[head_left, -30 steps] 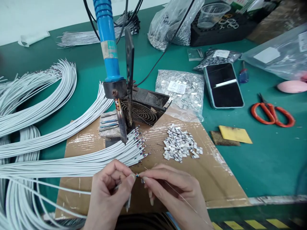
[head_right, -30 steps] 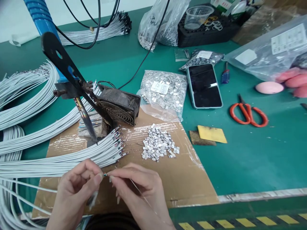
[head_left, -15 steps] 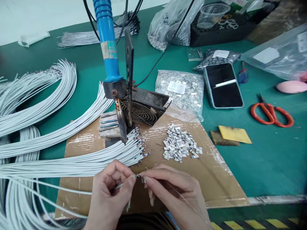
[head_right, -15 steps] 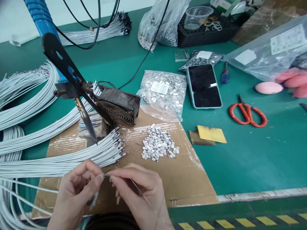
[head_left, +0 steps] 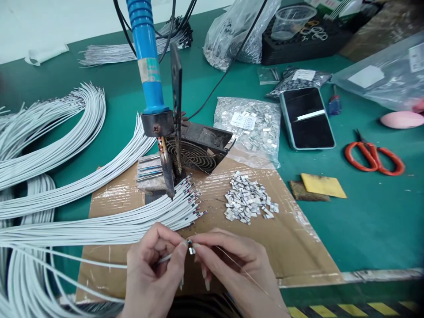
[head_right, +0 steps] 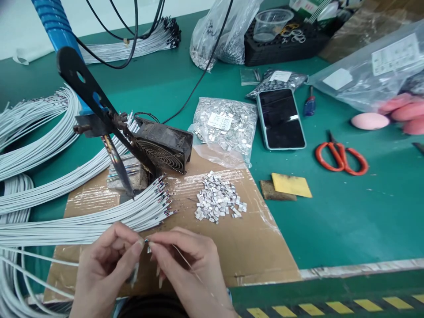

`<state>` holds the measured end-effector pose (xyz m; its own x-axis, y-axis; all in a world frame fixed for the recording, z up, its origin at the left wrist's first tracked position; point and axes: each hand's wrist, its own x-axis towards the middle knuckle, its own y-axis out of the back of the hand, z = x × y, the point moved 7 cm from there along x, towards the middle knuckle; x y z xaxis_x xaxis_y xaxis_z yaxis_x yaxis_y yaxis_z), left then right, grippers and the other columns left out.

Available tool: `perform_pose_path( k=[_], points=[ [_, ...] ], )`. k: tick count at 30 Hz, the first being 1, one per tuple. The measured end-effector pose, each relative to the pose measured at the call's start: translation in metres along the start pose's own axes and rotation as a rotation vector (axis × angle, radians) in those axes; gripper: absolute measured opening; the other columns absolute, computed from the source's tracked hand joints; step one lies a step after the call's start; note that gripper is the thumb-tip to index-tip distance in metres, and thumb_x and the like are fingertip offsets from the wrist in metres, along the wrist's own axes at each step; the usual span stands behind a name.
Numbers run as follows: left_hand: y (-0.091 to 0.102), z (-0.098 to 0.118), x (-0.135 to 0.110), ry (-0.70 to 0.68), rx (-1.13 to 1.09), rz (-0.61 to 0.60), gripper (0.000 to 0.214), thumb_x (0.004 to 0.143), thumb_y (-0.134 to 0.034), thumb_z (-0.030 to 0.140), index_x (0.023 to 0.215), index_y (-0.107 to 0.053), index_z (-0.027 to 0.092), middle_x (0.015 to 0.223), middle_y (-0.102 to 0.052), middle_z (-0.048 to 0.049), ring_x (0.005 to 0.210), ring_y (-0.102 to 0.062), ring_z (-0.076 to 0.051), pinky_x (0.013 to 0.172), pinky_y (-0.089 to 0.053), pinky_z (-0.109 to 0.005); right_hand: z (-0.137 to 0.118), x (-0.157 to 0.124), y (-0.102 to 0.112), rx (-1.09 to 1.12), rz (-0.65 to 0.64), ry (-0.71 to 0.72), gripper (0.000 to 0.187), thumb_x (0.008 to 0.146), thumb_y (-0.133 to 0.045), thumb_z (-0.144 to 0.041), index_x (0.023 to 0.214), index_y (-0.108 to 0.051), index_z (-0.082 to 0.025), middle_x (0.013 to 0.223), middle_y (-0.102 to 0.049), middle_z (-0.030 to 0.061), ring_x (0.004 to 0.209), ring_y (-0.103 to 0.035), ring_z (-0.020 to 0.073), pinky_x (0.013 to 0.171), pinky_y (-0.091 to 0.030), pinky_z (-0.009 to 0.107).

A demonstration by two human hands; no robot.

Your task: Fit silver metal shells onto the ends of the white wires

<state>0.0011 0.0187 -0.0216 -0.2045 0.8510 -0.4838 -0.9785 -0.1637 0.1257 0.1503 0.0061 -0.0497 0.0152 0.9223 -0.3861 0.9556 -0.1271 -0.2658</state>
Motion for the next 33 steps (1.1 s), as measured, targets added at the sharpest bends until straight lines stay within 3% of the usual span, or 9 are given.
perform_pose_path(
  k=[6,12,17,21,23,25,29,33],
  points=[
    [0.000,0.001,-0.003,-0.130,0.083,0.014,0.021,0.072,-0.084,0.030,0.065,-0.069,0.018,0.046,-0.060,0.0032,0.041,-0.044,-0.007,0.044,-0.031,-0.017,-0.001,-0.002,-0.002,0.025,0.010,-0.029,0.013,0.085,-0.082,-0.036,0.085,-0.088,-0.024,0.066,-0.066,0.0003,0.051,-0.058,0.0089,0.049,-0.048,0.018],
    [-0.002,-0.003,-0.004,-0.056,-0.003,0.014,0.027,0.072,-0.087,0.034,0.066,-0.067,0.018,0.048,-0.062,0.0032,0.042,-0.048,-0.006,0.045,-0.034,-0.015,-0.002,-0.006,-0.003,-0.012,0.110,0.078,0.013,0.085,-0.079,-0.031,0.079,-0.086,-0.022,0.062,-0.064,0.0003,0.049,-0.056,0.0099,0.045,-0.044,0.018],
    [-0.002,-0.007,-0.004,0.010,-0.067,-0.023,0.036,0.071,-0.091,0.042,0.068,-0.065,0.017,0.050,-0.059,0.0042,0.045,-0.045,-0.006,0.046,-0.032,-0.015,-0.017,-0.014,-0.004,-0.272,0.177,0.434,0.014,0.086,-0.075,-0.014,0.083,-0.084,-0.023,0.063,-0.071,0.0009,0.052,-0.061,0.0130,0.048,-0.049,0.021],
    [-0.002,-0.007,-0.001,0.027,-0.066,-0.059,0.037,0.071,-0.091,0.041,0.069,-0.064,0.016,0.051,-0.053,0.0063,0.046,-0.037,-0.005,0.047,-0.026,-0.015,-0.038,-0.026,-0.008,-0.526,0.140,0.761,0.030,0.081,-0.071,0.003,0.095,-0.082,-0.021,0.073,-0.077,0.0034,0.060,-0.069,0.0155,0.064,-0.060,0.026],
    [-0.001,-0.006,0.001,0.033,-0.032,-0.073,0.035,0.069,-0.091,0.038,0.067,-0.064,0.015,0.049,-0.049,0.0072,0.046,-0.032,-0.004,0.047,-0.022,-0.016,-0.040,-0.021,-0.007,-0.554,0.029,0.726,0.027,0.083,-0.071,0.002,0.095,-0.082,-0.020,0.071,-0.077,0.0036,0.059,-0.068,0.0150,0.061,-0.059,0.025],
    [0.001,-0.005,0.004,0.028,-0.025,-0.074,0.032,0.069,-0.090,0.034,0.065,-0.065,0.015,0.048,-0.048,0.0073,0.046,-0.031,-0.004,0.047,-0.021,-0.017,-0.036,-0.012,0.001,-0.449,-0.024,0.556,0.018,0.086,-0.073,-0.006,0.089,-0.083,-0.021,0.065,-0.073,0.0018,0.054,-0.065,0.0135,0.051,-0.054,0.022],
    [0.004,-0.006,0.009,0.027,-0.092,-0.063,0.027,0.070,-0.089,0.030,0.065,-0.066,0.017,0.047,-0.046,0.0083,0.045,-0.031,-0.005,0.045,-0.022,-0.017,-0.019,0.000,0.019,-0.095,0.111,0.204,0.010,0.087,-0.077,-0.023,0.080,-0.084,-0.025,0.062,-0.068,-0.0014,0.045,-0.060,0.0095,0.043,-0.051,0.017],
    [0.002,-0.006,0.010,0.020,-0.097,-0.052,0.027,0.069,-0.089,0.031,0.064,-0.066,0.017,0.047,-0.050,0.0068,0.044,-0.037,-0.007,0.045,-0.027,-0.017,-0.014,-0.001,0.014,-0.040,0.182,0.159,0.006,0.084,-0.080,-0.027,0.081,-0.084,-0.024,0.060,-0.070,-0.0002,0.047,-0.063,0.0119,0.047,-0.056,0.019]
  ],
)
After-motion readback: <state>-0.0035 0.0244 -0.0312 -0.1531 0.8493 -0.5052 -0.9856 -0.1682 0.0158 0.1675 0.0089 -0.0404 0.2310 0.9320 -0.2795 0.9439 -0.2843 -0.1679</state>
